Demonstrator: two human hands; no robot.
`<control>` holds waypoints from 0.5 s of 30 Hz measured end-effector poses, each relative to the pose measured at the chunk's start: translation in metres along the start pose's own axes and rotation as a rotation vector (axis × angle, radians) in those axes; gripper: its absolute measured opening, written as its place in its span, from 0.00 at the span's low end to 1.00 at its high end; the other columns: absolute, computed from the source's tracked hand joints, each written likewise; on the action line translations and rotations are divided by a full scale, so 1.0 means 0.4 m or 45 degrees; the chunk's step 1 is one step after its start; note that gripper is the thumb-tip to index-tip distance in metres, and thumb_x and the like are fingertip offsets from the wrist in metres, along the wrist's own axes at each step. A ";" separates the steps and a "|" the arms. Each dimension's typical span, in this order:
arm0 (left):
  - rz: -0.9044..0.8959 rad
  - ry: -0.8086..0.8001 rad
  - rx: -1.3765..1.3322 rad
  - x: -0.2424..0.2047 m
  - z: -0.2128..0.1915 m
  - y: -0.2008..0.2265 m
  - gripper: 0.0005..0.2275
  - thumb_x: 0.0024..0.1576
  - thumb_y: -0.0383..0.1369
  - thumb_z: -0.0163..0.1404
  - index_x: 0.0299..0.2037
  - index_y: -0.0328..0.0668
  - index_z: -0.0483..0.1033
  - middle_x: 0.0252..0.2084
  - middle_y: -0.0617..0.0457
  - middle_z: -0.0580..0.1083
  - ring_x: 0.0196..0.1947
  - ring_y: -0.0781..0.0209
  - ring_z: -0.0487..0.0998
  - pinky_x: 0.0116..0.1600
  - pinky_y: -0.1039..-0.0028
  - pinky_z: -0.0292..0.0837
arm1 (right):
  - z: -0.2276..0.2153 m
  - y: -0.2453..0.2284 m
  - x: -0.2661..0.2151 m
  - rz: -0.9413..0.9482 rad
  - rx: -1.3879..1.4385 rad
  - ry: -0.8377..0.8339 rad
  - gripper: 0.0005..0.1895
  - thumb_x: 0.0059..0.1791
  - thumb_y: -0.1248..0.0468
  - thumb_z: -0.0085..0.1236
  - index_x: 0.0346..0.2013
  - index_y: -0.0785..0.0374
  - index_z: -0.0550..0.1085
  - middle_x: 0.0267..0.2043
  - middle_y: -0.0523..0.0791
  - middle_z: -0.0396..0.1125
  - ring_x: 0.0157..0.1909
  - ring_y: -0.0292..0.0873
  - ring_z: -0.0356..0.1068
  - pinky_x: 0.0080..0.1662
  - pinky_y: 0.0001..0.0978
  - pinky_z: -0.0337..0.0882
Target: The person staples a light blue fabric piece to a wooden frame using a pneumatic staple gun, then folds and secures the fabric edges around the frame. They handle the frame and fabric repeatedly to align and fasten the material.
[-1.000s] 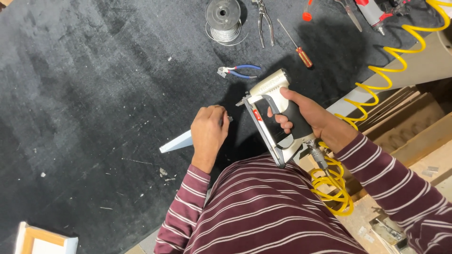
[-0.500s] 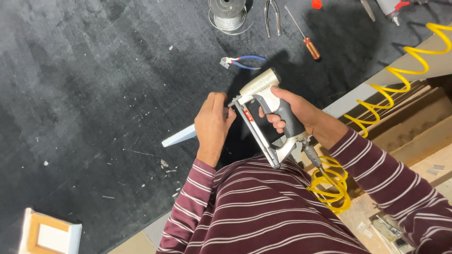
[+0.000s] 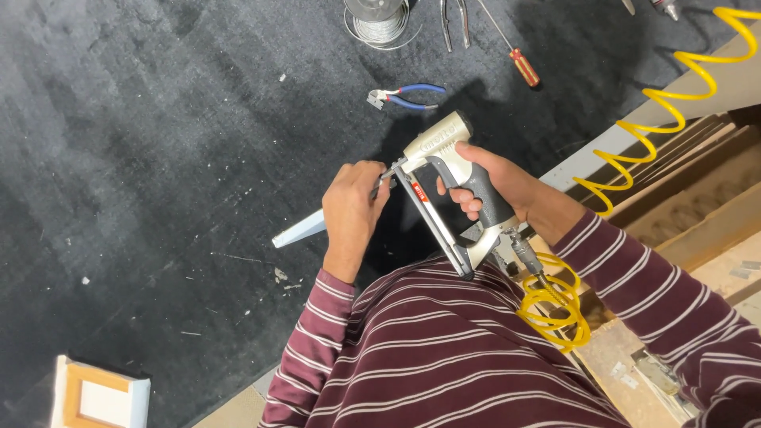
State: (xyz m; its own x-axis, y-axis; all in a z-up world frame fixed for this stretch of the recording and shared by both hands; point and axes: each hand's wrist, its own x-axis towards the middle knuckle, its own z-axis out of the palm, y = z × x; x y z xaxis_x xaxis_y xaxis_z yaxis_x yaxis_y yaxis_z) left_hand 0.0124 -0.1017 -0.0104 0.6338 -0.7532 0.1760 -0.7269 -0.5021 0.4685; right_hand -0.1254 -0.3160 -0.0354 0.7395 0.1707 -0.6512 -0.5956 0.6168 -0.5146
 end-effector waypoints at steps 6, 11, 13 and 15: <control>0.013 -0.014 -0.068 -0.001 -0.003 -0.004 0.03 0.56 0.29 0.58 0.37 0.46 0.79 0.28 0.55 0.75 0.34 0.57 0.77 0.38 0.73 0.74 | -0.015 0.013 0.010 0.010 0.007 0.004 0.38 0.55 0.33 0.36 0.41 0.68 0.71 0.20 0.39 0.58 0.19 0.34 0.61 0.29 0.31 0.71; 0.019 -0.024 -0.110 -0.002 -0.007 -0.003 0.02 0.57 0.30 0.58 0.38 0.45 0.79 0.29 0.54 0.76 0.35 0.56 0.76 0.38 0.72 0.74 | -0.013 0.011 0.009 0.012 0.006 0.006 0.38 0.55 0.33 0.36 0.41 0.67 0.72 0.20 0.38 0.57 0.19 0.33 0.61 0.29 0.30 0.71; 0.010 -0.026 -0.122 -0.002 -0.006 -0.004 0.02 0.58 0.31 0.58 0.37 0.45 0.80 0.30 0.55 0.77 0.35 0.56 0.76 0.39 0.73 0.74 | -0.014 0.010 0.011 0.014 0.010 0.012 0.37 0.55 0.34 0.37 0.41 0.67 0.72 0.20 0.38 0.57 0.18 0.33 0.61 0.29 0.30 0.71; 0.000 -0.022 -0.122 -0.003 -0.003 -0.004 0.02 0.57 0.31 0.58 0.38 0.46 0.80 0.31 0.56 0.78 0.36 0.57 0.77 0.39 0.74 0.73 | -0.023 0.016 0.015 0.018 0.015 0.004 0.37 0.55 0.33 0.37 0.41 0.67 0.72 0.20 0.38 0.57 0.18 0.33 0.61 0.29 0.30 0.71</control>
State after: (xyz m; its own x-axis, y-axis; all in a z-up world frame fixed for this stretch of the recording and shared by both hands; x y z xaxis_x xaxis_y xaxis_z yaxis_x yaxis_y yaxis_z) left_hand 0.0130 -0.0994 -0.0102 0.6287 -0.7607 0.1616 -0.6976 -0.4599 0.5494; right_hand -0.1277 -0.3180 -0.0477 0.7301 0.1767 -0.6601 -0.6021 0.6232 -0.4991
